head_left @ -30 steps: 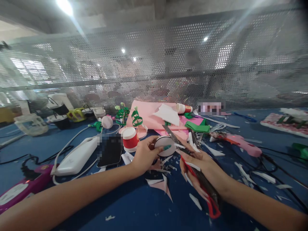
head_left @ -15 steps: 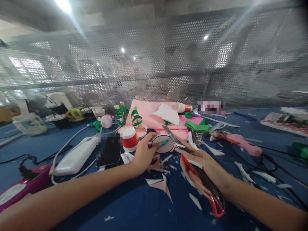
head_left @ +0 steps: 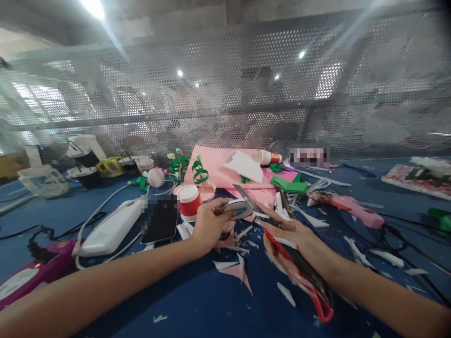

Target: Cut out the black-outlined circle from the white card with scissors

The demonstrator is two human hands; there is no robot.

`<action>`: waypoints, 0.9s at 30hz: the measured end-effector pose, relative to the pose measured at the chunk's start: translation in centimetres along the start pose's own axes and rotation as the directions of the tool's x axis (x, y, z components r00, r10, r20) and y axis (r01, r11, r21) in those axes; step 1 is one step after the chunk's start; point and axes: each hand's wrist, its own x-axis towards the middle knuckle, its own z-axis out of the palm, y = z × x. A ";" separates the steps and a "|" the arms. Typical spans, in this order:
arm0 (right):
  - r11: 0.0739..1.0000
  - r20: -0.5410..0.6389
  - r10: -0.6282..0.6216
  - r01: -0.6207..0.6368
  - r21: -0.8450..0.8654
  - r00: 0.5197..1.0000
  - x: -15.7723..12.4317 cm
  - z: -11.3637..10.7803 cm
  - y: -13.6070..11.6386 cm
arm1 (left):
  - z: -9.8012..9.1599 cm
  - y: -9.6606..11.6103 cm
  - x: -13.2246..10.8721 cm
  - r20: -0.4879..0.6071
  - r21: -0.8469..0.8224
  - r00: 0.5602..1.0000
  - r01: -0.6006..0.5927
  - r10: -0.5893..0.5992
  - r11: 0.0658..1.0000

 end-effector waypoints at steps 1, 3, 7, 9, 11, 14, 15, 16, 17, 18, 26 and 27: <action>1.000 0.006 0.003 -0.003 0.006 1.000 0.0 0.0 0.0 | 0.0 0.1 -0.1 0.004 0.007 1.000 0.000 0.000 1.000; 1.000 0.002 0.002 -0.002 0.015 1.000 0.0 0.0 0.0 | 0.0 0.1 -0.3 0.013 0.028 1.000 -0.009 0.009 1.000; 1.000 -0.002 -0.014 0.014 0.022 1.000 -0.1 0.1 0.1 | 0.0 0.2 -0.5 0.040 0.051 0.997 -0.073 0.071 0.996; 1.000 0.001 -0.017 0.017 0.023 1.000 -0.1 0.1 0.1 | 0.0 0.3 -0.6 0.036 0.060 0.997 -0.065 0.063 0.996; 1.000 -0.006 -0.009 0.009 0.018 1.000 0.0 0.1 0.2 | 0.0 0.3 -0.6 0.025 0.074 0.999 -0.035 0.033 0.997; 1.000 -0.015 -0.006 0.006 0.000 1.000 -0.1 0.0 0.1 | -0.1 0.3 -0.5 0.007 0.069 1.000 -0.021 0.020 0.997; 1.000 -0.015 -0.007 0.007 -0.009 1.000 -0.1 0.0 0.0 | -0.1 0.3 -0.4 -0.004 0.066 1.000 -0.029 0.029 0.997; 1.000 -0.013 -0.009 0.009 -0.020 1.000 -0.1 0.1 0.0 | -0.1 0.3 -0.4 -0.014 0.069 0.999 -0.038 0.039 0.997; 0.999 -0.010 -0.012 0.011 -0.030 1.000 -0.2 0.1 0.0 | -0.2 0.2 -0.4 -0.019 0.078 0.999 -0.050 0.051 0.996; 0.999 -0.007 -0.011 0.011 -0.041 1.000 -0.2 0.2 -0.1 | -0.2 0.2 -0.5 -0.012 0.094 0.998 -0.062 0.064 0.994; 0.996 -0.082 -0.052 0.046 -0.072 0.995 -0.2 0.1 0.5 | 0.1 0.4 -1.0 0.017 0.106 0.996 -0.088 0.087 0.990; 0.997 -0.093 -0.049 0.044 -0.058 0.994 -0.1 0.0 0.6 | 0.1 0.5 -1.0 -0.006 0.101 0.996 -0.084 0.085 0.991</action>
